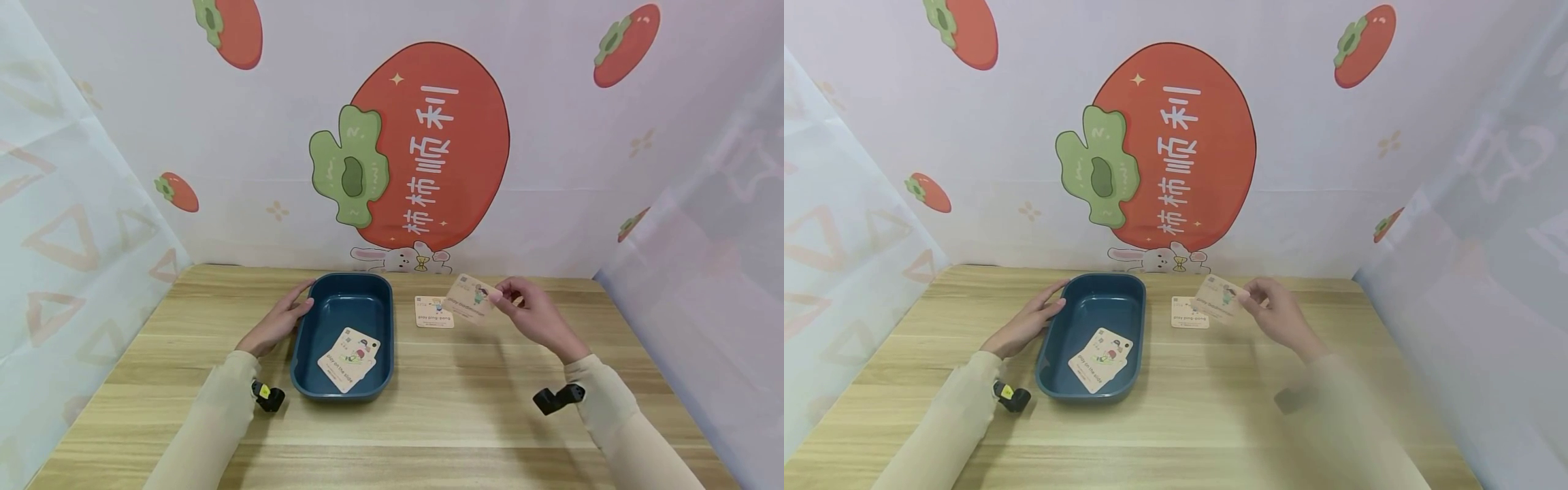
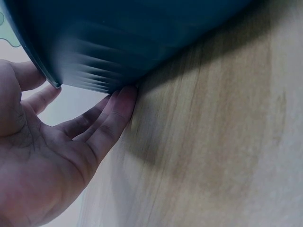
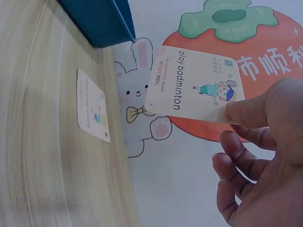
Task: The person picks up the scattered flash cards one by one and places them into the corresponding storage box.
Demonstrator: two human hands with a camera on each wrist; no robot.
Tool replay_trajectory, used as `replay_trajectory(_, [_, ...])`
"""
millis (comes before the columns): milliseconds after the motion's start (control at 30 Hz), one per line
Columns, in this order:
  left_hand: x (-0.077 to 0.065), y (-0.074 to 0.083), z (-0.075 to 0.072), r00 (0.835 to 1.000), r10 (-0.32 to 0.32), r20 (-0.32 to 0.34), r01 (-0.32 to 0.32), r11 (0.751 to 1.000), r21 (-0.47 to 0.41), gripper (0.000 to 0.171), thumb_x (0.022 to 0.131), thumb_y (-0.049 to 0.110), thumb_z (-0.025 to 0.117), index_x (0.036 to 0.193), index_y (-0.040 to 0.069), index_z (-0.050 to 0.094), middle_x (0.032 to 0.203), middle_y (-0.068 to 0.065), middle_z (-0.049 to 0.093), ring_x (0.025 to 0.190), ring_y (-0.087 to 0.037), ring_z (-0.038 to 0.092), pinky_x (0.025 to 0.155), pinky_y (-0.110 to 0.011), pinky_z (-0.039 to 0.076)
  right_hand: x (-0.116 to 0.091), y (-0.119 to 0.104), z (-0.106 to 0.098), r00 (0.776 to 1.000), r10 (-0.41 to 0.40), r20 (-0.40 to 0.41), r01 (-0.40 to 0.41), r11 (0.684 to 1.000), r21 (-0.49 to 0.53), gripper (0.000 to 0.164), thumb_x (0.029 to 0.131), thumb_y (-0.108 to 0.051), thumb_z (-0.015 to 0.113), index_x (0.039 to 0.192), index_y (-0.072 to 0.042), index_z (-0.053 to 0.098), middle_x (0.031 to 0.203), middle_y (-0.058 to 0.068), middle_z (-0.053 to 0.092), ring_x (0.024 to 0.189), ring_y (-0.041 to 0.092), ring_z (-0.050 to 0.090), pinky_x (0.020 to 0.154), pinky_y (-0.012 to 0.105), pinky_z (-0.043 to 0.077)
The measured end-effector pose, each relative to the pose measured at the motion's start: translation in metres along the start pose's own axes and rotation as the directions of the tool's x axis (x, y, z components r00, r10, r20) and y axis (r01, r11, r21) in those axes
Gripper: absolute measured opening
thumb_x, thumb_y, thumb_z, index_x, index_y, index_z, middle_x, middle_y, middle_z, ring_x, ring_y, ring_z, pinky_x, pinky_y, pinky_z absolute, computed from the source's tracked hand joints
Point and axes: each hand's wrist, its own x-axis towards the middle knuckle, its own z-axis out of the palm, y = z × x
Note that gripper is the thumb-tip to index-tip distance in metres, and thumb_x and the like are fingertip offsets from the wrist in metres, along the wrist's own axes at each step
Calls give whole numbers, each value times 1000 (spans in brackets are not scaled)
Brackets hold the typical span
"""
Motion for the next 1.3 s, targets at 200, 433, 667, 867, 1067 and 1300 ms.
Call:
replay_trajectory(200, [0, 0, 0, 1000, 2, 0, -2, 1000, -4, 61, 112, 30, 41, 165, 17, 13, 155, -32, 36, 134, -47, 48, 105, -58, 45, 3, -3, 8, 1000, -23, 3, 23, 999, 22, 14, 103, -19, 63, 100, -6, 66, 90, 7, 61, 81, 24, 54, 63, 33, 44])
replay_trajectory(433, [0, -1, 1, 1000, -4, -5, 4, 1000, 0, 61, 112, 30, 40, 165, 18, 13, 155, -32, 35, 134, -47, 47, 105, -58, 44, 4, -8, 20, 999, -45, 3, 45, 998, 51, 11, 102, -16, 65, 99, -5, 67, 89, 6, 62, 80, 23, 54, 65, 32, 46])
replay_trajectory(667, [0, -1, 1, 1000, -1, -5, 1, 1000, 0, 60, 112, 30, 40, 165, 18, 14, 156, -32, 33, 135, -48, 46, 105, -59, 44, 7, -17, 32, 999, -50, 14, 49, 995, 86, 10, 101, -15, 66, 99, -5, 67, 90, 6, 64, 79, 23, 53, 65, 33, 46])
replay_trajectory(867, [1, -3, 1, 1000, -2, -9, 2, 1000, 17, 60, 112, 31, 40, 164, 18, 14, 155, -33, 34, 134, -48, 47, 104, -58, 45, 11, -27, 40, 998, -62, 19, 59, 991, 122, 8, 100, -12, 65, 99, -5, 67, 89, 6, 63, 79, 24, 53, 68, 33, 46])
replay_trajectory(1067, [3, -5, 2, 1000, -4, -11, 4, 1000, 31, 60, 112, 32, 39, 164, 16, 14, 153, -32, 38, 132, -46, 50, 104, -57, 46, 13, -35, 48, 998, -61, 34, 55, 988, 147, 8, 100, -13, 66, 100, -5, 67, 93, 6, 63, 81, 23, 53, 69, 34, 47])
replay_trajectory(1300, [3, -6, 1, 1000, -9, -17, 9, 1000, 30, 59, 112, 32, 39, 164, 18, 15, 153, -31, 39, 132, -46, 50, 105, -58, 45, 15, -46, 57, 995, -87, 46, 77, 981, 179, 6, 100, -12, 66, 98, -6, 67, 93, 7, 63, 78, 23, 54, 64, 32, 47])
